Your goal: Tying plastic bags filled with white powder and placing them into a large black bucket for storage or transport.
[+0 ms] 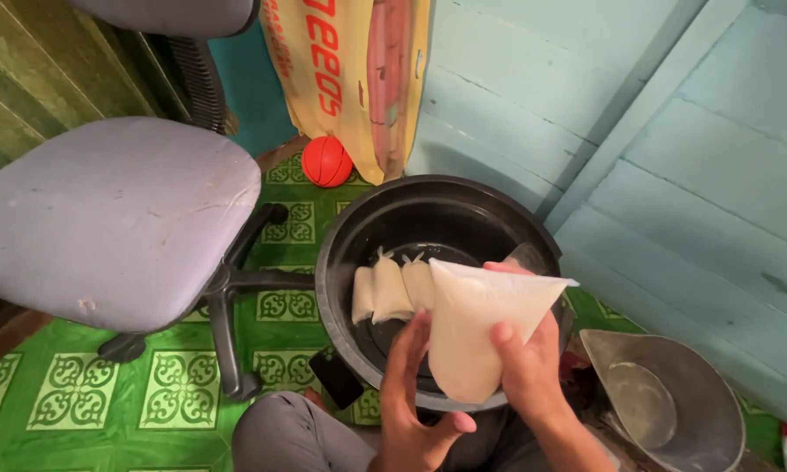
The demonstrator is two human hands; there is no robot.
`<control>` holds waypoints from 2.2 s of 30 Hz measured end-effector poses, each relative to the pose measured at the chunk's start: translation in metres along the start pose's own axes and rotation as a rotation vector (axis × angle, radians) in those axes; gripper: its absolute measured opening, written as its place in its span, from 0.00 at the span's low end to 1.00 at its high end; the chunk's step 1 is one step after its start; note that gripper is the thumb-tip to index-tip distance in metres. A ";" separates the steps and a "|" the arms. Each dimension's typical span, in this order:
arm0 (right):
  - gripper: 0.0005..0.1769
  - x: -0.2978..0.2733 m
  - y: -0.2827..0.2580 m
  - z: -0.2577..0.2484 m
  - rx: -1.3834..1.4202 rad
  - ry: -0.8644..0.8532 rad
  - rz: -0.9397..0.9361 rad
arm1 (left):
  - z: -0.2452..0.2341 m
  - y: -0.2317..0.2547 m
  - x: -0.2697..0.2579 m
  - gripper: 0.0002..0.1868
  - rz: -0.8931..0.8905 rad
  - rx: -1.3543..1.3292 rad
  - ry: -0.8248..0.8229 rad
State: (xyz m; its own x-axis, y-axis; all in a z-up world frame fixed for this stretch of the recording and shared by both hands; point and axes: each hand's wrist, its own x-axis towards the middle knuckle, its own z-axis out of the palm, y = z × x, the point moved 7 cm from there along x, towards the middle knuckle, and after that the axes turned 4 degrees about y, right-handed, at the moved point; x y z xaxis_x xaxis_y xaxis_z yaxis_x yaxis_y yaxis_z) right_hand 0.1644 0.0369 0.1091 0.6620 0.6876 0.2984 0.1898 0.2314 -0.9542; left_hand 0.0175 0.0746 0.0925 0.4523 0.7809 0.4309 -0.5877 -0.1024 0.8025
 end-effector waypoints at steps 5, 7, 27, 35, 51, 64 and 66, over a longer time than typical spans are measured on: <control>0.39 -0.009 0.001 0.004 0.069 -0.015 -0.015 | 0.009 0.017 0.020 0.52 0.008 0.043 -0.039; 0.40 -0.012 0.001 0.006 0.059 0.009 -0.019 | 0.013 0.023 0.029 0.50 0.025 0.036 -0.055; 0.59 -0.019 -0.057 0.040 0.012 -0.195 -0.280 | 0.019 0.005 0.025 0.38 -0.076 -0.046 -0.069; 0.58 -0.016 -0.038 0.036 0.023 -0.270 -0.157 | 0.003 -0.006 0.023 0.24 -0.093 0.027 0.144; 0.46 -0.018 0.008 -0.002 -0.331 -0.305 0.020 | -0.026 0.002 0.033 0.30 -0.204 0.090 0.016; 0.57 0.016 -0.081 0.016 -0.763 -0.625 -0.201 | -0.025 -0.026 -0.010 0.47 -0.194 0.124 -0.257; 0.59 0.015 -0.086 0.022 -0.843 -0.656 -0.207 | -0.030 -0.059 -0.023 0.42 -0.357 -0.188 -0.114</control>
State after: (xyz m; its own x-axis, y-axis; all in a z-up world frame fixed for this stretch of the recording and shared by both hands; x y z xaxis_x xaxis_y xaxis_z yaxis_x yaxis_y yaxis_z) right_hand 0.1422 0.0419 0.1963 0.0913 0.9811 0.1708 0.8554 0.0105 -0.5178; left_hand 0.0217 0.0813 0.0232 0.7153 0.6723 0.1907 -0.4880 0.2851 0.8250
